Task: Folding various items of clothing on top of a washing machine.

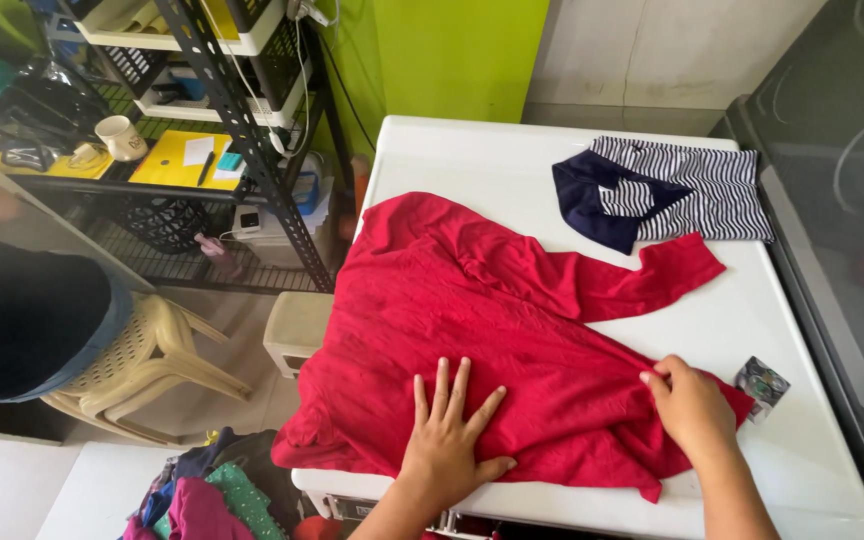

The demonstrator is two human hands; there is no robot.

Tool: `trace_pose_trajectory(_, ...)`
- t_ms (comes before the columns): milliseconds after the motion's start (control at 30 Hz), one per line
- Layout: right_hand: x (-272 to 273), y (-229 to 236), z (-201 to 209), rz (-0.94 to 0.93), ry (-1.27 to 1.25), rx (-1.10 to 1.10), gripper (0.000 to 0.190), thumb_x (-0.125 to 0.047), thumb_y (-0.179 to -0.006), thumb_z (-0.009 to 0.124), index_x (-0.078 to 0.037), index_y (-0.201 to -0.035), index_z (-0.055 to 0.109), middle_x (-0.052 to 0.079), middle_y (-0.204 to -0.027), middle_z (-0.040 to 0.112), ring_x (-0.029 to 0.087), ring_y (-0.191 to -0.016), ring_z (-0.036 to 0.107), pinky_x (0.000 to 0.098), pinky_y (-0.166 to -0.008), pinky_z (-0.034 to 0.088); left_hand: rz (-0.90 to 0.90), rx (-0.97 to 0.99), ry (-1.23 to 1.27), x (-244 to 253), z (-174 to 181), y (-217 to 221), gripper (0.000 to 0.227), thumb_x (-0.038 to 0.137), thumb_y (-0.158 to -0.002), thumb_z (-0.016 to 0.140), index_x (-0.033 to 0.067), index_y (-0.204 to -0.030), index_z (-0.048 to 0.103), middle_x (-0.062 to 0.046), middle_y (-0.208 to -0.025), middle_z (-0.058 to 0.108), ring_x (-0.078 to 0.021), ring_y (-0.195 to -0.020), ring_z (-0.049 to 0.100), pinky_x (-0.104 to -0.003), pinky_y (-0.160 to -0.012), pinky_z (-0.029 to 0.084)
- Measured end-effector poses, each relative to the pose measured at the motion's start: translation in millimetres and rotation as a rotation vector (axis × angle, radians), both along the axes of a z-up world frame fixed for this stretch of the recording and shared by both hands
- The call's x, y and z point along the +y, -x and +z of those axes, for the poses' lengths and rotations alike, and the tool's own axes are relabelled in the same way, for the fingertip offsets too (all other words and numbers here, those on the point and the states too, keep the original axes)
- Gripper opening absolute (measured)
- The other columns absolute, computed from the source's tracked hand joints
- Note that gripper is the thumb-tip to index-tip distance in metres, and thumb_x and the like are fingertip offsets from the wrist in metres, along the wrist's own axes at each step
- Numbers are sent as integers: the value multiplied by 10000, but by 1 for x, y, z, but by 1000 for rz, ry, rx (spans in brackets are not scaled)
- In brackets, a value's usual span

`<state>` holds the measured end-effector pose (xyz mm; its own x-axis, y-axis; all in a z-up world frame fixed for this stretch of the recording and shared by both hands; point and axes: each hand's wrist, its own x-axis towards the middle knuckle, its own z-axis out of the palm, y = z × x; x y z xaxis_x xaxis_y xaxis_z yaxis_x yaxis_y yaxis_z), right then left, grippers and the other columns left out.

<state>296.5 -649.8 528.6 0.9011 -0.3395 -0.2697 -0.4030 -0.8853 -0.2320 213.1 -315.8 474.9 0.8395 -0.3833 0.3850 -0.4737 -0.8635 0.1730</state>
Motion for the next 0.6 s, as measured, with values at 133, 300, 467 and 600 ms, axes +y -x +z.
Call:
trace_pose_trajectory(133, -55, -29, -15, -19, 24, -486, 175, -314, -1055, 614, -159, -1069, 694, 137, -971, 772, 428, -924, 706, 523, -784, 518, -48, 94, -9, -10, 4, 8, 988, 785, -753, 695, 326, -1580, 408, -270, -1666, 108, -526, -1504, 52, -783, -1082, 91)
trace_pose_trajectory(300, -67, -42, 6, 94, 93, -1020, 102, -117, -1049, 720, -28, -1097, 726, 147, -942, 721, 366, -870, 676, 497, -811, 515, -235, 300, -94, -36, 27, 34, 1257, 674, -592, 856, 344, -1639, 244, -298, -1660, 88, -519, -1490, 107, -746, -1082, 139)
trace_pose_trajectory(467, -36, -19, 46, -101, 46, 32, 522, -400, -990, 458, -295, -1499, 501, 84, -1387, 680, 393, -1248, 634, 545, -969, 507, -198, 1060, 21, -25, 127, 27, 1065, 794, -680, 452, 314, -1618, 298, -180, -1692, 99, -381, -1572, -10, -618, -1218, 66)
trace_pose_trajectory(600, -59, -15, 6, -154, 4, -112, 569, -369, -970, 497, -266, -1529, 497, 238, -1379, 530, 459, -1295, 513, 624, -987, 480, -133, 977, 23, -13, 146, -14, 928, 715, -874, 450, 183, -1616, 283, -176, -1615, 328, -426, -1421, 385, -587, -1114, 375)
